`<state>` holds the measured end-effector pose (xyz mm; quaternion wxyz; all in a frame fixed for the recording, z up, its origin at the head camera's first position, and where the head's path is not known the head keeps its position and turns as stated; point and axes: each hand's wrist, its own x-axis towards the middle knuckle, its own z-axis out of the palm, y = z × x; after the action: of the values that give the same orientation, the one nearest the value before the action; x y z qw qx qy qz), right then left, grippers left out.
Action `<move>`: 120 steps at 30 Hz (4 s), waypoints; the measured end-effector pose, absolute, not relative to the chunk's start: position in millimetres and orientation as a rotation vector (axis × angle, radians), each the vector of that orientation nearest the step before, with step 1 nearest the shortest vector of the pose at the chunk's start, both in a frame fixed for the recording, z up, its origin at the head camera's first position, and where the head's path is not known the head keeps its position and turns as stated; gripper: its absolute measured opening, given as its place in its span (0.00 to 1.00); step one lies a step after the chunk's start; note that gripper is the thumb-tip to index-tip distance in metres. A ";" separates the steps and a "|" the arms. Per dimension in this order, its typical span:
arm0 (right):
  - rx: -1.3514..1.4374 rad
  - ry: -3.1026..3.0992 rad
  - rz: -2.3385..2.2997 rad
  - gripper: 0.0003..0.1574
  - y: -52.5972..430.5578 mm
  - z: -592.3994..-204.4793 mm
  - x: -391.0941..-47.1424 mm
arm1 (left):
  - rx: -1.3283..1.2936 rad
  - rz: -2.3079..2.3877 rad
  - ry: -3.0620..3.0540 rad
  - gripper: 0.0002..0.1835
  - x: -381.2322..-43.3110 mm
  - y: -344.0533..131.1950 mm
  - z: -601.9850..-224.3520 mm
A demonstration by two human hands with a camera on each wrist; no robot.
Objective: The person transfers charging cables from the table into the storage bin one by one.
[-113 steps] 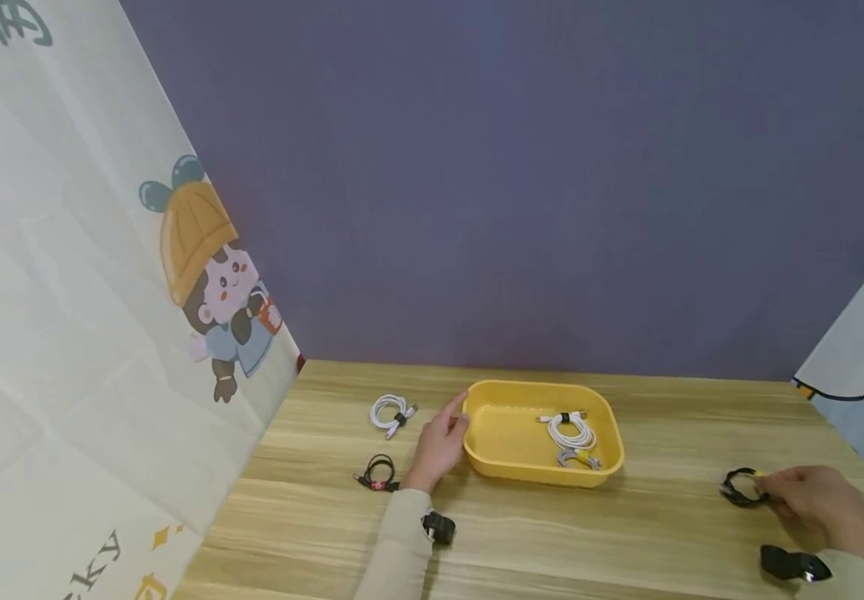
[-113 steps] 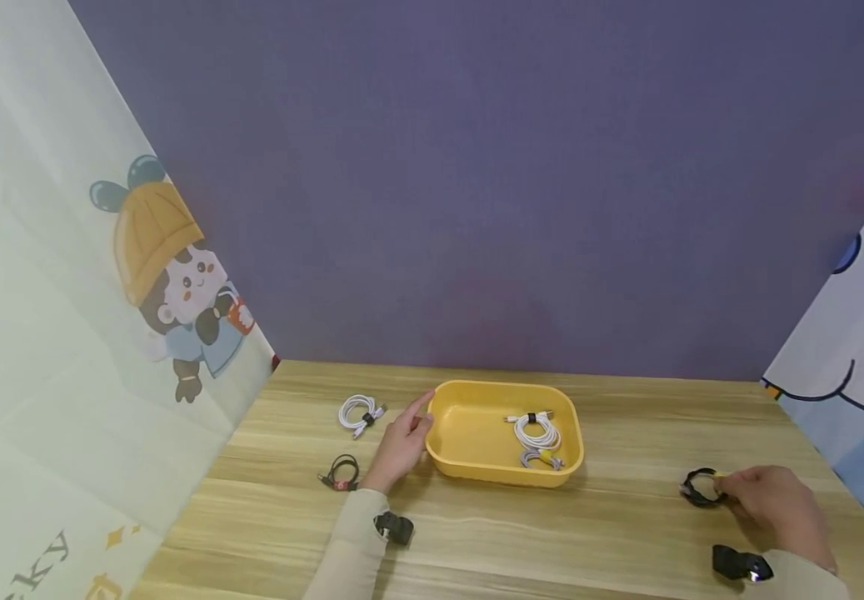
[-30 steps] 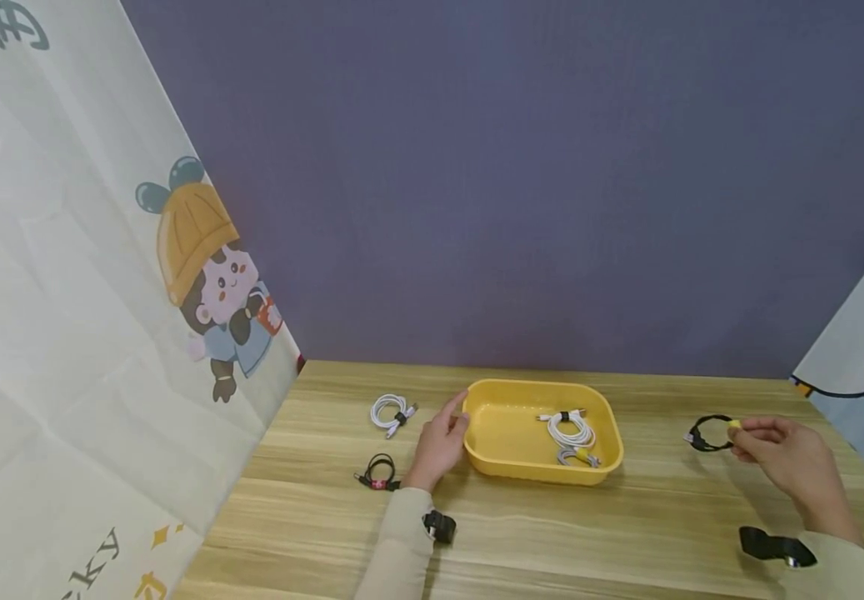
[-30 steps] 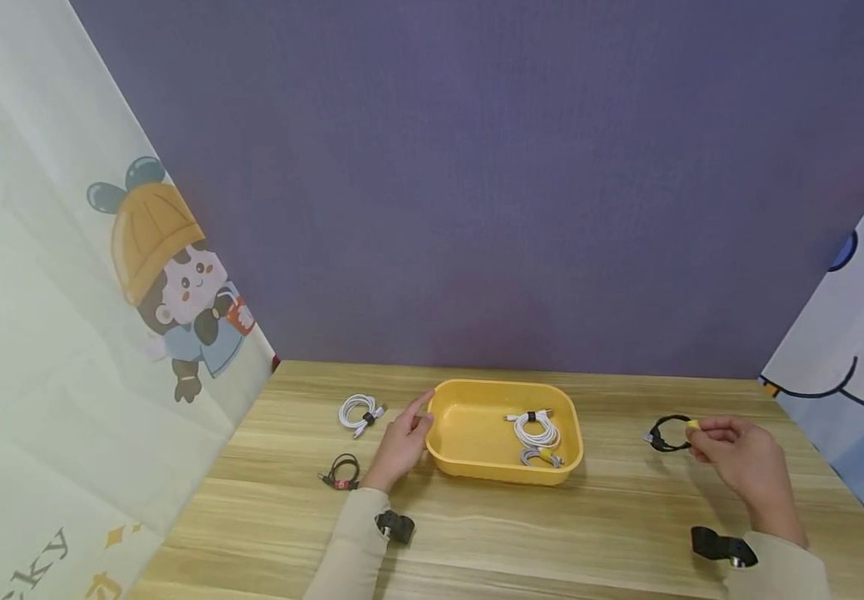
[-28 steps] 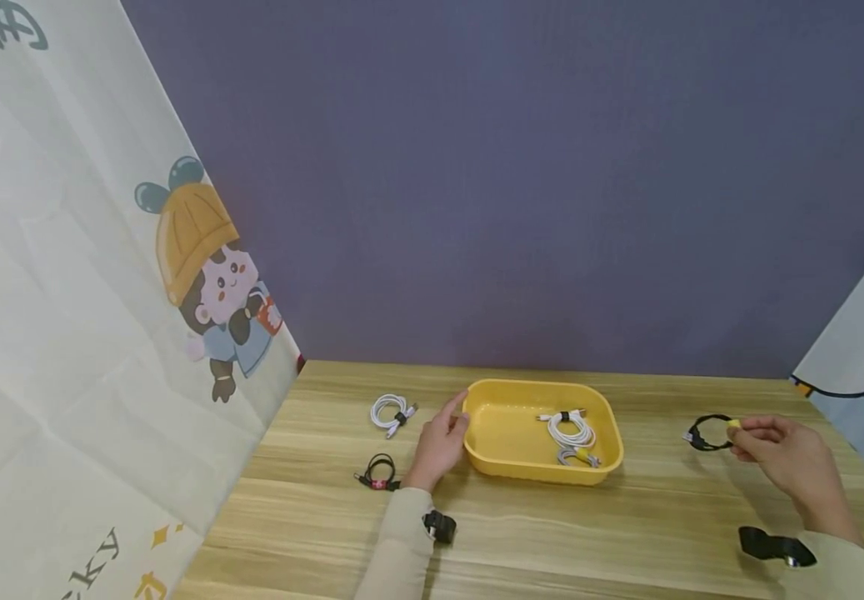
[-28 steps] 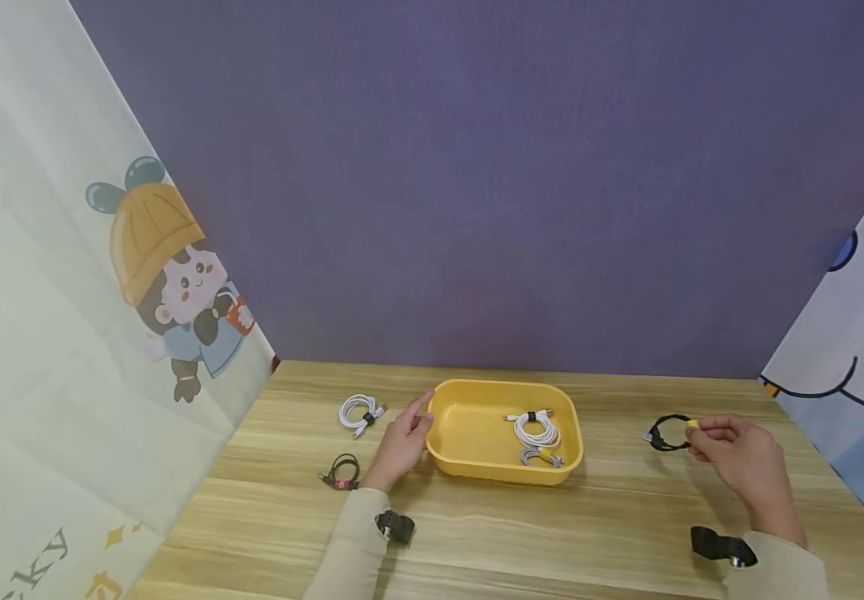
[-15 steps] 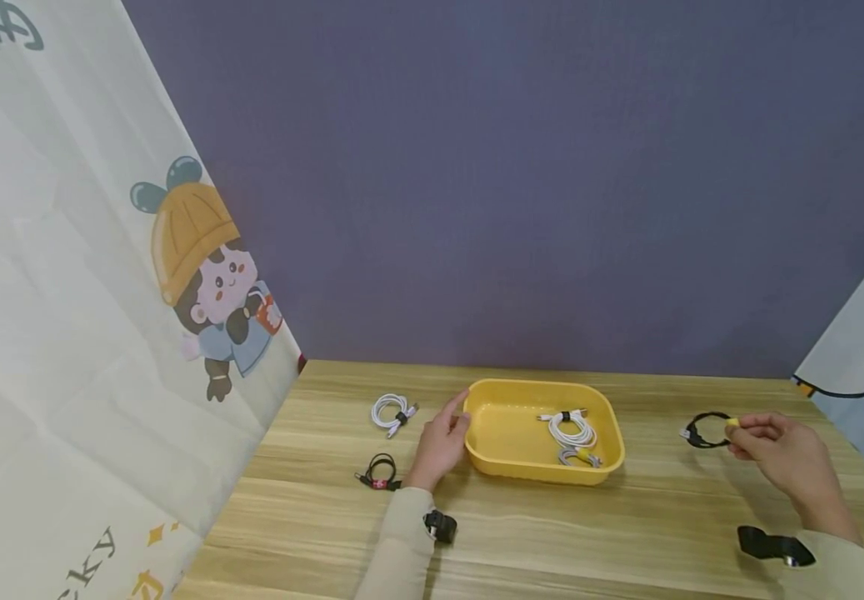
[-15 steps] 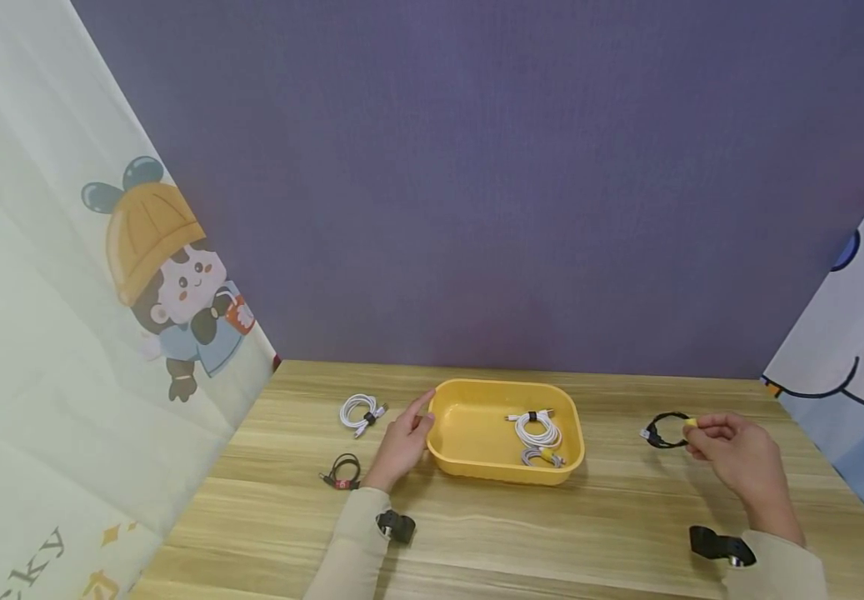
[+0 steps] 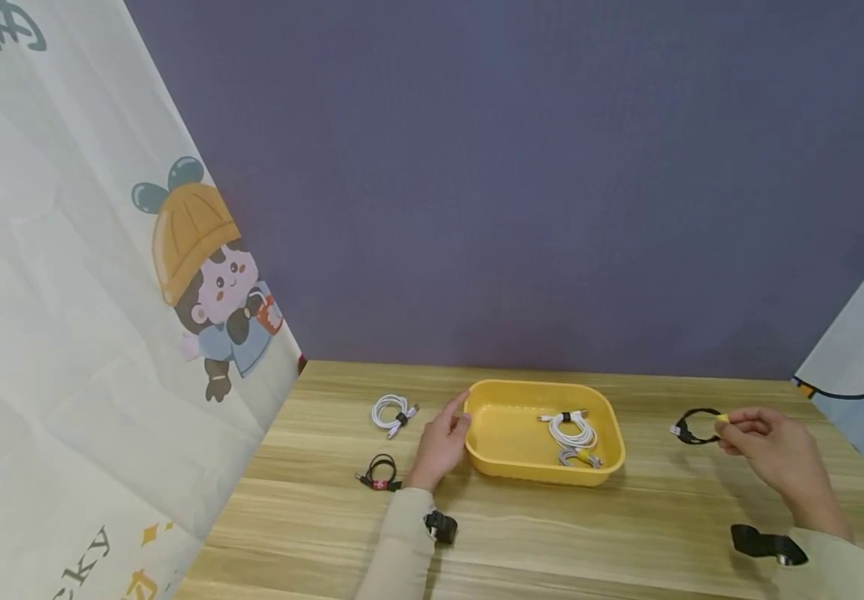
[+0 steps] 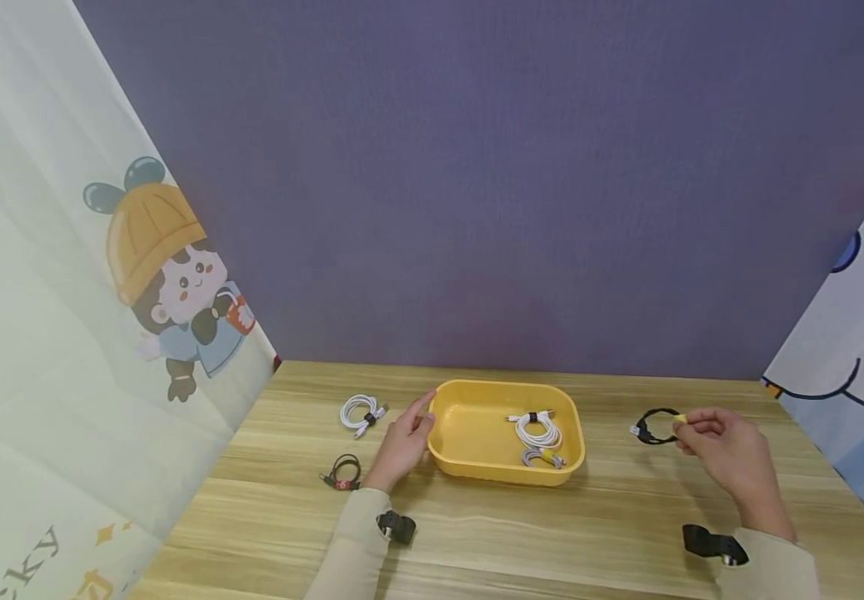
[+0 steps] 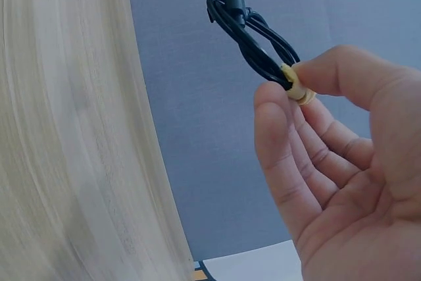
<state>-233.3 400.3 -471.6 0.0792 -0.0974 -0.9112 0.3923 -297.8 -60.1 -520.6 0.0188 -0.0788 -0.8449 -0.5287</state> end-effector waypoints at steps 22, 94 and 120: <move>-0.212 -2.691 1.169 0.32 390.4 -464.7 -231.2 | -0.253 -1.653 -2.617 0.25 -296.8 -60.1 -521.2; 0.044 -2.619 1.082 0.22 344.4 -457.5 -237.9 | -0.263 -1.526 -2.647 0.25 -297.5 -60.2 -521.5; 0.126 -2.638 1.038 0.18 322.4 -459.2 -240.6 | -0.270 -1.533 -2.646 0.25 -296.6 -61.0 -521.8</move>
<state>-240.6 322.4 -459.2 0.1514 0.0440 -0.9190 0.3614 -296.6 -61.0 -521.8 0.0357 -0.0880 -0.8614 -0.4990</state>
